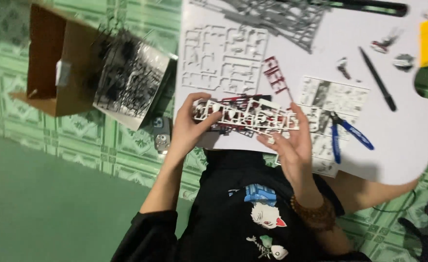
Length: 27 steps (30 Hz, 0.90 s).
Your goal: The person sits on the floor and assembles a model kit by consulting an instruction sheet, selecting parts from plastic sprues, and using pliers to cut pieces from the runners. They handle multiple sprues and place cut parts on the work surface.
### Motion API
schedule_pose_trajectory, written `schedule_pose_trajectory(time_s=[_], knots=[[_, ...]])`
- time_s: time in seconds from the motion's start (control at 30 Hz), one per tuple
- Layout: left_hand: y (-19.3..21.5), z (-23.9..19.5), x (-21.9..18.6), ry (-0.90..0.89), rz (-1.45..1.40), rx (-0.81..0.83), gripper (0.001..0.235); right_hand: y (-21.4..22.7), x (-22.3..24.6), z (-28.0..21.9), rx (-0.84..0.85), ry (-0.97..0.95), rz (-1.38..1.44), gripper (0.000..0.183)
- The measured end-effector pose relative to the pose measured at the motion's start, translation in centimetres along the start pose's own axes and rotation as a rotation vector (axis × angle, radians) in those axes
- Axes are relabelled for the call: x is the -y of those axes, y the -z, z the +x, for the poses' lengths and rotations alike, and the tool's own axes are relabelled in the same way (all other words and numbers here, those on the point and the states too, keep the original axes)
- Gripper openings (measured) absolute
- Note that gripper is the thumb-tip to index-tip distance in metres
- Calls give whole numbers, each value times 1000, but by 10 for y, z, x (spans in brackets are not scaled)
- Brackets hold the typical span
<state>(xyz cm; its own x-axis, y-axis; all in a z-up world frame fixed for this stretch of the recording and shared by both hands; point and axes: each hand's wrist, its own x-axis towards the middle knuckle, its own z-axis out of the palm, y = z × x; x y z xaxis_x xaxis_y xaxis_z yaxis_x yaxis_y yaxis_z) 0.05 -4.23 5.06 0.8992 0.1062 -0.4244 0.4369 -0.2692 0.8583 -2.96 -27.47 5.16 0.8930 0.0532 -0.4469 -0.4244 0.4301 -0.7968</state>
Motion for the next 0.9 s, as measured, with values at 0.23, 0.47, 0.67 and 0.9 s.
schedule_pose_trajectory(time_s=[0.23,0.47,0.67,0.9], knots=[[8,3,-7,15,-187,110,44,13,-13,3,31,-5,-59,73],[16,-8,-10,28,-238,215,55,-10,7,-3,43,31,-137,79],[16,-12,-14,27,-233,214,61,-17,18,5,26,85,-260,80],[10,-19,-31,-47,-98,128,62,-25,25,7,13,150,-492,77]])
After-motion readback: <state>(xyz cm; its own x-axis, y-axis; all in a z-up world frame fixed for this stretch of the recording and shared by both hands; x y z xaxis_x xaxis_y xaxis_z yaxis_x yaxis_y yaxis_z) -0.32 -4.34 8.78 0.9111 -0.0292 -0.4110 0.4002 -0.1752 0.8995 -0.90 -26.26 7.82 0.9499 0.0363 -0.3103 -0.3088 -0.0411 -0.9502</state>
